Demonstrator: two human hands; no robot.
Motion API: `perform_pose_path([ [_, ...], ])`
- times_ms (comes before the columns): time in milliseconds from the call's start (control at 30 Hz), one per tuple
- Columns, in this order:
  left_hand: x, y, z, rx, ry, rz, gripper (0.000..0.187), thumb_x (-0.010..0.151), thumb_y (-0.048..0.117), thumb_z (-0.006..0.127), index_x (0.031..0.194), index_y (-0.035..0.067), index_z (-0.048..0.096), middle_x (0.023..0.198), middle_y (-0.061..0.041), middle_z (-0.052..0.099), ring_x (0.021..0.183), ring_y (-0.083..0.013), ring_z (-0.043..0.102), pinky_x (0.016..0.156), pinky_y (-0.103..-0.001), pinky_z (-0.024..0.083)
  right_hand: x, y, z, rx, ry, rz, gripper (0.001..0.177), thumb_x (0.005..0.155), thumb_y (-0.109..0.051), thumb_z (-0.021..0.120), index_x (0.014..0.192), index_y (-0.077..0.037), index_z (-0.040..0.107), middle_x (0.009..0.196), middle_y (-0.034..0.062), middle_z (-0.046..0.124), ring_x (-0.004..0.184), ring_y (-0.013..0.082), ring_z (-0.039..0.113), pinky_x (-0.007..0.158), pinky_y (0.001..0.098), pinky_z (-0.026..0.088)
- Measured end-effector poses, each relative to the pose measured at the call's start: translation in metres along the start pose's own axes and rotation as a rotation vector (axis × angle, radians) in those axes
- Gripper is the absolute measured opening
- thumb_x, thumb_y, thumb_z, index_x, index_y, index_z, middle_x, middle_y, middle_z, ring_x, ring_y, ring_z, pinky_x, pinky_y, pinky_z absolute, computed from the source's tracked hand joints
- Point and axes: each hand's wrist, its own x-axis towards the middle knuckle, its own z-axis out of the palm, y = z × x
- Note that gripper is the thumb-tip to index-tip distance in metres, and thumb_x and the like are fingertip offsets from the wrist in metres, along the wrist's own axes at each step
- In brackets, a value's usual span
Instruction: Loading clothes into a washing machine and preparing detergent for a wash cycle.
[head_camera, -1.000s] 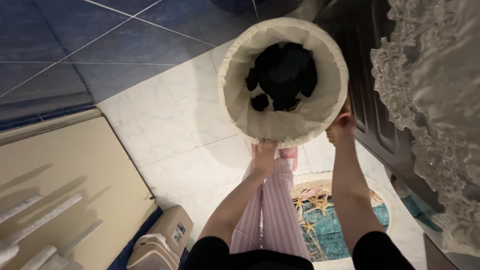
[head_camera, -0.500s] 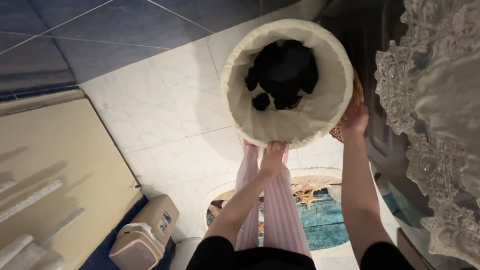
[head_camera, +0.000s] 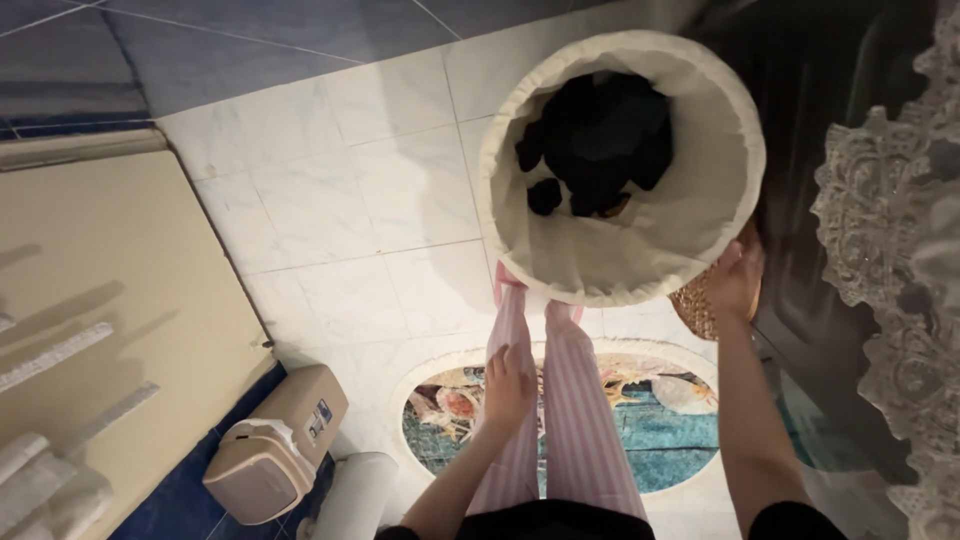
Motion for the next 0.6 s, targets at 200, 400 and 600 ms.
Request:
perform_pose_path([
  [200, -0.007, 0.008, -0.001, -0.076, 0.009, -0.032, 0.059, 0.092, 0.015, 0.058, 0.146, -0.002, 0.043, 0.143, -0.028, 0.049, 0.13, -0.0474, 0.045, 0.112, -0.056, 0.038, 0.006, 0.005, -0.01, -0.526, -0.062, 0.023, 0.056, 0.102, -0.028, 0.061, 0.15, -0.005, 0.046, 0.142, 0.0233, 0.049, 0.127, 0.0452, 0.05, 0.089, 0.0599, 0.051],
  [400, 0.0, -0.001, 0.008, -0.028, 0.011, 0.013, 0.059, 0.092, 0.015, 0.061, 0.145, -0.002, 0.044, 0.142, -0.027, 0.048, 0.13, -0.0471, 0.043, 0.11, -0.056, 0.035, 0.004, 0.066, 0.035, -0.784, -0.136, 0.026, 0.054, 0.096, -0.022, 0.068, 0.145, -0.004, 0.053, 0.13, 0.0207, 0.055, 0.12, 0.0402, 0.055, 0.081, 0.0554, 0.057],
  [600, 0.106, 0.059, -0.004, -0.165, 0.299, 0.408, 0.058, 0.095, 0.012, 0.062, 0.148, -0.002, 0.043, 0.14, -0.026, 0.048, 0.132, -0.0455, 0.044, 0.116, -0.056, 0.034, 0.005, 0.114, 0.054, -0.766, -0.286, 0.104, 0.034, 0.095, -0.022, 0.069, 0.123, -0.003, 0.066, 0.123, 0.0212, 0.068, 0.111, 0.0388, 0.067, 0.082, 0.0487, 0.059],
])
